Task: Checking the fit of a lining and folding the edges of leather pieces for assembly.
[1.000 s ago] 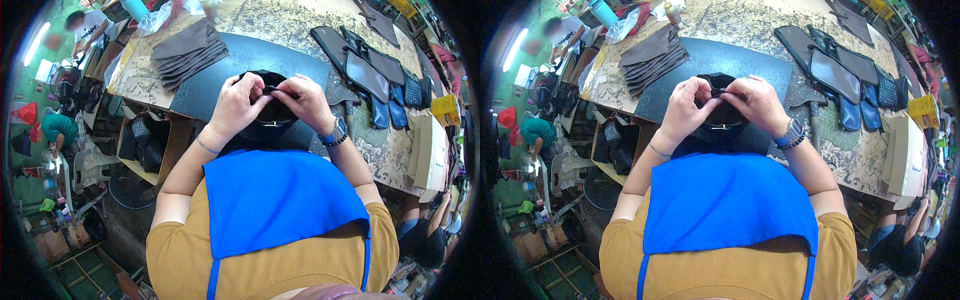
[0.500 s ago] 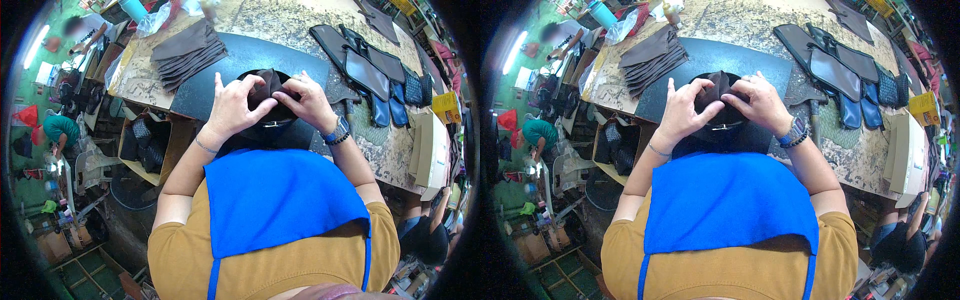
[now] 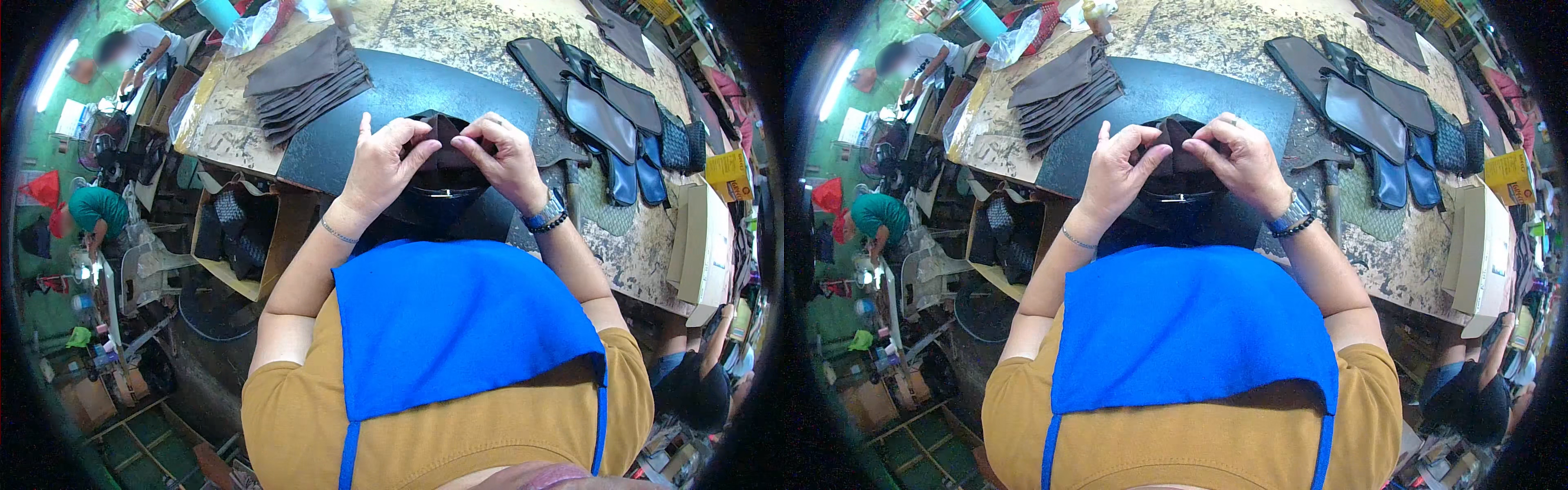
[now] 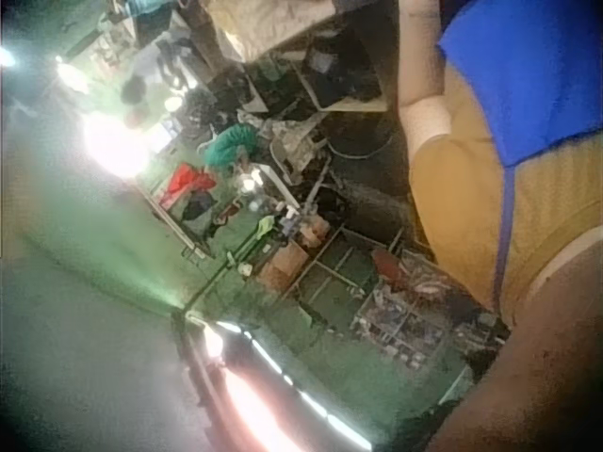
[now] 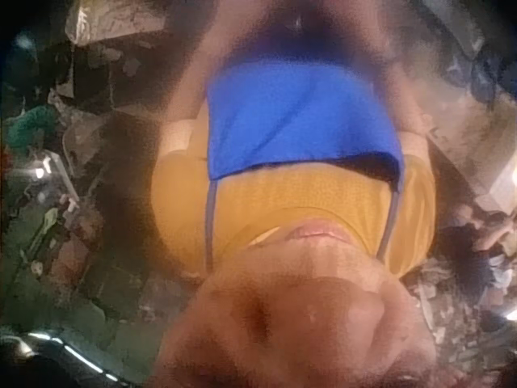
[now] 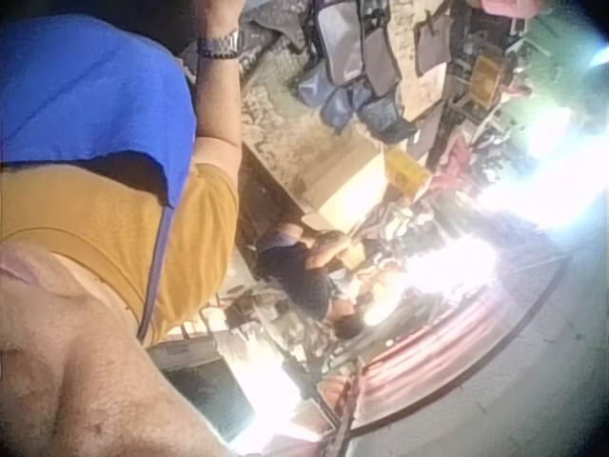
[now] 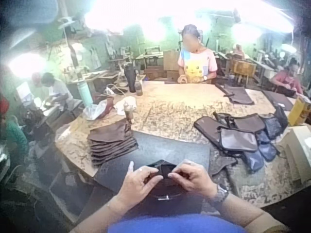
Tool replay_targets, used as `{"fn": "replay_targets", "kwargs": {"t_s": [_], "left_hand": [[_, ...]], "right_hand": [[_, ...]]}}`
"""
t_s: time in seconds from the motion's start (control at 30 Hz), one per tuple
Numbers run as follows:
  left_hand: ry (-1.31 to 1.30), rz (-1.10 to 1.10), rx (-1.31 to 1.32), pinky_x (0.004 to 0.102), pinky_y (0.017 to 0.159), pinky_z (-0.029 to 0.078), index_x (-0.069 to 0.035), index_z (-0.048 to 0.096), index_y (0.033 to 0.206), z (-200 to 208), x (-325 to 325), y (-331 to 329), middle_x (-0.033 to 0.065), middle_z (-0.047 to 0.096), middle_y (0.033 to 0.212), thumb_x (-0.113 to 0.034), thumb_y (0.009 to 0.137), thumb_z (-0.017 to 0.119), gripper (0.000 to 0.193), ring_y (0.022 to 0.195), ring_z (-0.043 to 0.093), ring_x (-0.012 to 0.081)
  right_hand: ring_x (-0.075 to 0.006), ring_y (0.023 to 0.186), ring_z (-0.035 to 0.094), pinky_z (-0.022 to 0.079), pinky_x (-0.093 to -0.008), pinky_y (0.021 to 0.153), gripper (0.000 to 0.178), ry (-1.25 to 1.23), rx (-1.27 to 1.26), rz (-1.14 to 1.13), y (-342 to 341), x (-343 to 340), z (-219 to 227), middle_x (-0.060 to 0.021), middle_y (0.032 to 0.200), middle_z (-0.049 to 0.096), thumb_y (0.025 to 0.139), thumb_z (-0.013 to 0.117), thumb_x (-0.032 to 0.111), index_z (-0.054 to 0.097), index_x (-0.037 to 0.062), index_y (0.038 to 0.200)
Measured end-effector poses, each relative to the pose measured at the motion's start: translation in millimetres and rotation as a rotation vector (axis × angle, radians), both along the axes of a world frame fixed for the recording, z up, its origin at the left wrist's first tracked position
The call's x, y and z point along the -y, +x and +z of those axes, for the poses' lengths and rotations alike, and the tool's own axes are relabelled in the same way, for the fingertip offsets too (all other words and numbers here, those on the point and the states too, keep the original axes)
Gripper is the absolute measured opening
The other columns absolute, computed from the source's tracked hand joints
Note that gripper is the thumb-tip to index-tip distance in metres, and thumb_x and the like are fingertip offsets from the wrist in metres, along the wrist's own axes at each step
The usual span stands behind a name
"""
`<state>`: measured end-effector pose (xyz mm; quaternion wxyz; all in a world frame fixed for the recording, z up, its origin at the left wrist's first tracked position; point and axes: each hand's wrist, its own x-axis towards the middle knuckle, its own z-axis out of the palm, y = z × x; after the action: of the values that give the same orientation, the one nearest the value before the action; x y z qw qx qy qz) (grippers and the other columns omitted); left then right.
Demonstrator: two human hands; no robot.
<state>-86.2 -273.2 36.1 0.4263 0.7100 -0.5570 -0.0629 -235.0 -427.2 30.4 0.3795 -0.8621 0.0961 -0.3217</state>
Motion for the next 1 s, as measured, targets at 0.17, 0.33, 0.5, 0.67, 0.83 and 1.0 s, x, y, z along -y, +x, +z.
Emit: {"fn": "replay_targets", "kwargs": {"t_s": [0.17, 0.33, 0.5, 0.67, 0.83, 1.0], "left_hand": [[-0.086, 0.047, 0.018, 0.0616, 0.111, 0.015, -0.011, 0.068, 0.095, -4.0, -1.7, 6.2, -0.0032, 0.064, 0.079, -0.019, 0.088, 0.069, 0.010, 0.067, 0.059, 0.0118], [-0.022, -0.014, 0.128, 0.0603, 0.110, 0.019, -0.013, 0.069, 0.090, -3.5, -4.2, 12.8, -0.0036, 0.064, 0.079, -0.018, 0.086, 0.070, 0.006, 0.069, 0.062, 0.0132], [0.016, -0.052, 0.219, 0.0609, 0.109, 0.021, -0.015, 0.069, 0.097, -3.3, -6.6, 15.1, -0.0023, 0.064, 0.080, -0.017, 0.085, 0.070, 0.013, 0.077, 0.063, 0.0151], [0.113, -0.205, 0.486, 0.0652, 0.106, 0.027, -0.020, 0.059, 0.121, 5.0, -5.5, 15.5, 0.0014, 0.061, 0.088, -0.017, 0.087, 0.064, 0.034, 0.085, 0.063, 0.0200], [0.277, -0.194, 0.468, 0.0657, 0.105, 0.028, -0.018, 0.064, 0.114, 12.6, -2.1, 11.7, 0.0043, 0.059, 0.089, -0.014, 0.087, 0.058, 0.028, 0.088, 0.063, 0.0231], [0.351, -0.173, 0.373, 0.0649, 0.106, 0.027, -0.015, 0.069, 0.104, 12.9, -4.5, 11.6, 0.0050, 0.060, 0.090, -0.015, 0.089, 0.057, 0.019, 0.090, 0.063, 0.0234]], "right_hand": [[-0.0091, 0.062, 0.056, 0.049, -0.0261, 0.068, 0.011, 0.243, -0.049, -0.043, -4.4, -3.5, -1.8, -0.0037, 0.072, 0.064, 0.085, 0.073, 0.015, 0.068, 0.0063, 0.089], [-0.0116, 0.064, 0.059, 0.049, -0.0362, 0.083, 0.010, 0.129, -0.188, -0.019, -9.1, 4.2, -1.9, -0.0048, 0.074, 0.065, 0.085, 0.072, 0.016, 0.069, 0.0066, 0.087], [-0.0266, 0.083, 0.063, 0.042, -0.0500, 0.099, 0.012, -0.233, -0.044, -0.068, -5.9, 6.8, 1.1, -0.0082, 0.104, 0.066, 0.082, 0.072, 0.020, 0.068, 0.0091, 0.083], [-0.0289, 0.099, 0.062, 0.036, -0.0590, 0.103, 0.014, -0.192, -0.178, -0.007, -2.3, 8.4, 0.1, -0.0055, 0.119, 0.063, 0.084, 0.069, 0.021, 0.064, 0.0088, 0.080], [-0.0297, 0.102, 0.062, 0.034, -0.0612, 0.105, 0.016, -0.236, -0.298, 0.097, 0.7, 12.7, 2.6, -0.0047, 0.120, 0.063, 0.086, 0.066, 0.024, 0.063, 0.0086, 0.081], [-0.0295, 0.100, 0.063, 0.035, -0.0613, 0.104, 0.015, -0.178, -0.302, 0.133, 2.2, 15.3, 0.6, -0.0040, 0.121, 0.063, 0.086, 0.067, 0.023, 0.063, 0.0094, 0.083]]}}
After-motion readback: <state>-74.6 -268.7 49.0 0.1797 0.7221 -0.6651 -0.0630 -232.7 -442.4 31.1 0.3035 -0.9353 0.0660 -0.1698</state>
